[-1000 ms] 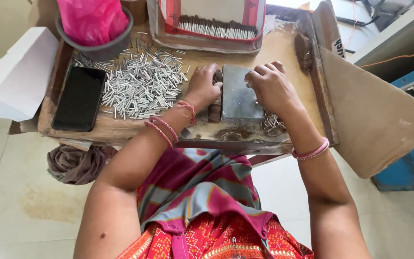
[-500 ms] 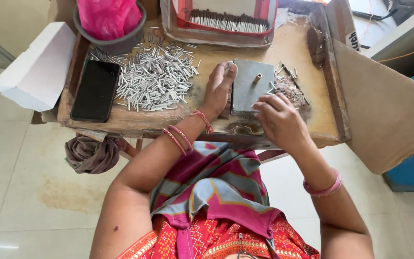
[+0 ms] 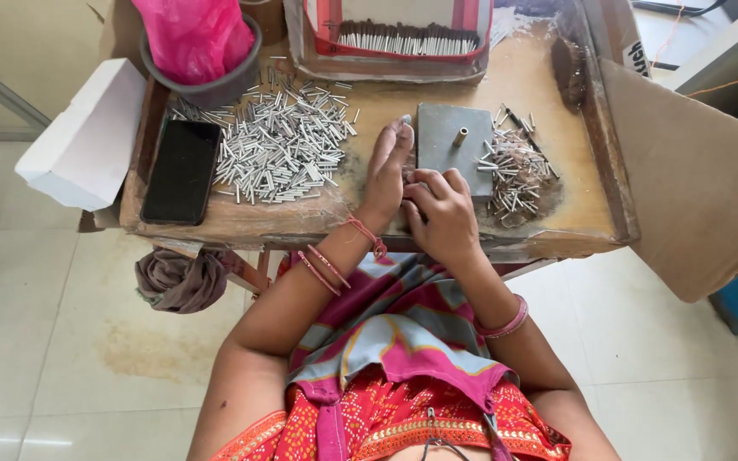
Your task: The person sits on the floor and assembles small metal pins by hand. They pick up a pin and a small component, fit them together, and place the finished assembly onto a metal block on the table.
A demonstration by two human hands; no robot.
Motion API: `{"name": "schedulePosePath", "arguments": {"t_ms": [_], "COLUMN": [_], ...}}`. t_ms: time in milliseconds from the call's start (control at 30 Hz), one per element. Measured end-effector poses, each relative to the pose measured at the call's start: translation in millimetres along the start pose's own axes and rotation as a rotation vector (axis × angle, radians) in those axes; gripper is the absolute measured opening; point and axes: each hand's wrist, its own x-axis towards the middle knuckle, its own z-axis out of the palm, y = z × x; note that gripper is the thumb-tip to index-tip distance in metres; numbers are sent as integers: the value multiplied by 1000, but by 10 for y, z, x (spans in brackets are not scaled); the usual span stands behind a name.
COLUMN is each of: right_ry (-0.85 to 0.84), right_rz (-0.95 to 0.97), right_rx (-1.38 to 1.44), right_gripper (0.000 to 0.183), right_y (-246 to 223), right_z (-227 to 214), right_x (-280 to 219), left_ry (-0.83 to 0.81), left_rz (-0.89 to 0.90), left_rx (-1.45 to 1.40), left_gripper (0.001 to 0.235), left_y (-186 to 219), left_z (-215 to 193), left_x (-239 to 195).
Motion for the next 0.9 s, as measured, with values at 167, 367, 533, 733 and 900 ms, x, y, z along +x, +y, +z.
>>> {"name": "schedulePosePath", "arguments": {"t_ms": [167,367,533,733,900], "right_ry": [15,-30,-81,-73,-33], "right_rz": [69,77,84,74,26], "right_rx": [158,86,-33,-110,-68], "right_gripper": [15,16,18,20,17], "right_y": [127,84,48,132,186], "right_z": [-21,6,69,143,155], "right_x": [-43,75,99,80,84], "left_ry": [-15,52,-61,-85,-145], "left_rz": [-15,20,-20,271,295], "left_rx": [-66,122,145,659,747], "left_gripper": [68,40,42,30,25], "left_y": [73,183,413,664,641], "left_z": [-49,-234,-286,-287,-307], "left_x": [-66,-443,-699,-666,-483]}}
